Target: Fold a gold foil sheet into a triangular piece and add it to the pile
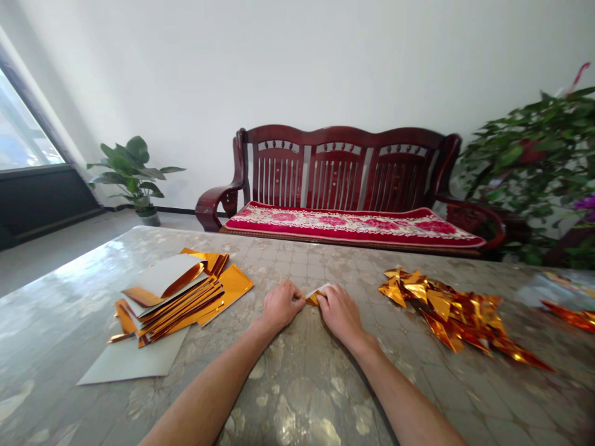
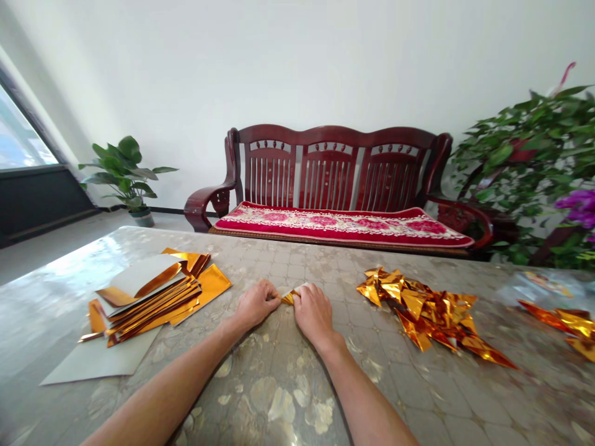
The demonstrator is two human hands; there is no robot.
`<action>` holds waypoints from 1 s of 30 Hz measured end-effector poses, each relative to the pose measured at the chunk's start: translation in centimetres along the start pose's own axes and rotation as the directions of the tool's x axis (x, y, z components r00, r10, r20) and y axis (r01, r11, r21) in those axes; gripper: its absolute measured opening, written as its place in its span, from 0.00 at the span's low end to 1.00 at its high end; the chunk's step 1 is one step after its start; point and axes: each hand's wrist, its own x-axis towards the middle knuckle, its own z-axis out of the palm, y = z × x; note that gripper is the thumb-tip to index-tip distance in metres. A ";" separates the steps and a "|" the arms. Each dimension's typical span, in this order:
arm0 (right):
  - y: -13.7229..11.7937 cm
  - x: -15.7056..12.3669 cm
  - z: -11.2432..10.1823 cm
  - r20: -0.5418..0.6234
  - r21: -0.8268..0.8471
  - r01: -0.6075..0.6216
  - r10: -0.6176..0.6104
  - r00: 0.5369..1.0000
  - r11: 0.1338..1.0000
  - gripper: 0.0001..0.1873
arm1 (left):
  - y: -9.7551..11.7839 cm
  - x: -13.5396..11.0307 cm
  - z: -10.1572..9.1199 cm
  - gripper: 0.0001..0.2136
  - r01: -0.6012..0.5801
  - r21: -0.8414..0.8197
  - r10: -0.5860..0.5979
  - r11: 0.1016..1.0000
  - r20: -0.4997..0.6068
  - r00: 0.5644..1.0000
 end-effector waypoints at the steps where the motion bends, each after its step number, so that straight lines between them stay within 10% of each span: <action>1: 0.0 0.0 0.0 0.000 0.002 0.000 0.000 1.000 1.000 0.09 | 0.0 0.0 0.1 0.07 -0.005 0.002 0.005 1.000 -0.006 1.000; 30: -0.1 -0.5 -0.1 -0.041 0.033 0.046 -0.045 0.998 0.998 0.09 | -1.9 -3.1 -0.7 0.22 -0.325 -0.046 0.325 0.945 -0.003 0.946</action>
